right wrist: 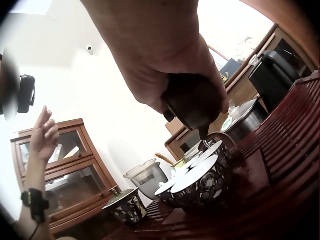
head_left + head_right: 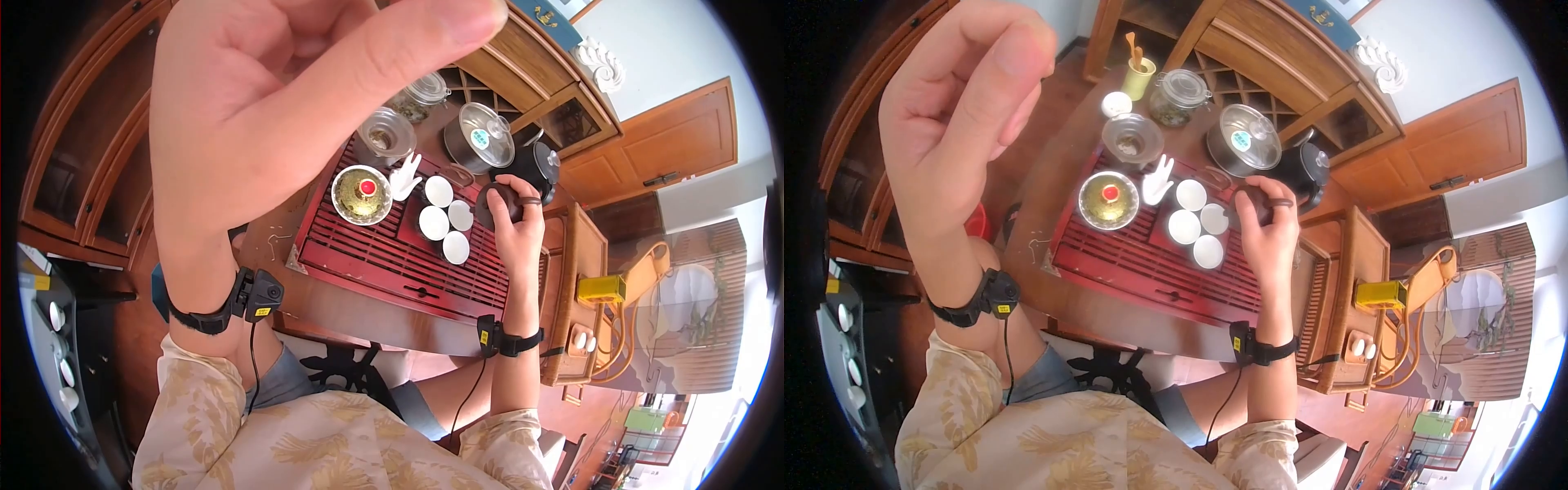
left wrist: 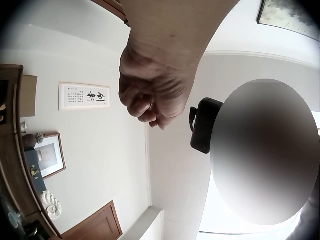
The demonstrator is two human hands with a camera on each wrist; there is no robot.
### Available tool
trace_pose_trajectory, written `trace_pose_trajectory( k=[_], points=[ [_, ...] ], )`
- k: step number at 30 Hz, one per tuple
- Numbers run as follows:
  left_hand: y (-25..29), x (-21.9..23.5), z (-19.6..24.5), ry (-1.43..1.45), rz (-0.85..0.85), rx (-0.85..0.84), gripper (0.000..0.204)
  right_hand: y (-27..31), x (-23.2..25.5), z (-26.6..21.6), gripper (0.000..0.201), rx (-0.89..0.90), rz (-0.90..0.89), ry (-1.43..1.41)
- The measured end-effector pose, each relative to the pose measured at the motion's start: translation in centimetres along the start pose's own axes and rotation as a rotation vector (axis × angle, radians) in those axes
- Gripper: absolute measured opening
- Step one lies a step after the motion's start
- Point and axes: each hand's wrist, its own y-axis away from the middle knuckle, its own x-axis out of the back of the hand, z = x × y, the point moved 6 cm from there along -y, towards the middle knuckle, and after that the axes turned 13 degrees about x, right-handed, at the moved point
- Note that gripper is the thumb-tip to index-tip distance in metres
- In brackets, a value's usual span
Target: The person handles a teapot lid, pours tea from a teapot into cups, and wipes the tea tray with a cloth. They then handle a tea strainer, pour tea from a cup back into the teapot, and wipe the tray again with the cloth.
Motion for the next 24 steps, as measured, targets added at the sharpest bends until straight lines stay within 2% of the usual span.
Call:
trace_pose_trajectory(
  k=[7,10,19,22,24],
  points=[
    [0.0,-0.4,-0.4,0.116,0.001,-0.006,0.010,-0.1,-0.2,0.0,0.027,-0.008,0.003,-0.003],
    [0.0,-0.1,-0.4,0.055,0.010,0.048,0.010,-0.1,-0.1,-0.1,0.027,0.002,0.005,0.005],
    [0.0,-0.1,-0.4,0.037,0.023,0.001,0.011,0.2,-0.2,0.1,0.024,0.002,0.007,0.000],
    [0.1,-0.2,-0.1,0.045,0.038,0.048,0.011,0.7,-0.3,1.5,0.028,-0.042,0.040,-0.053],
    [0.0,-0.2,-0.2,0.055,0.018,0.004,0.011,1.0,-0.5,1.5,0.035,-0.104,0.050,-0.107]
  ],
)
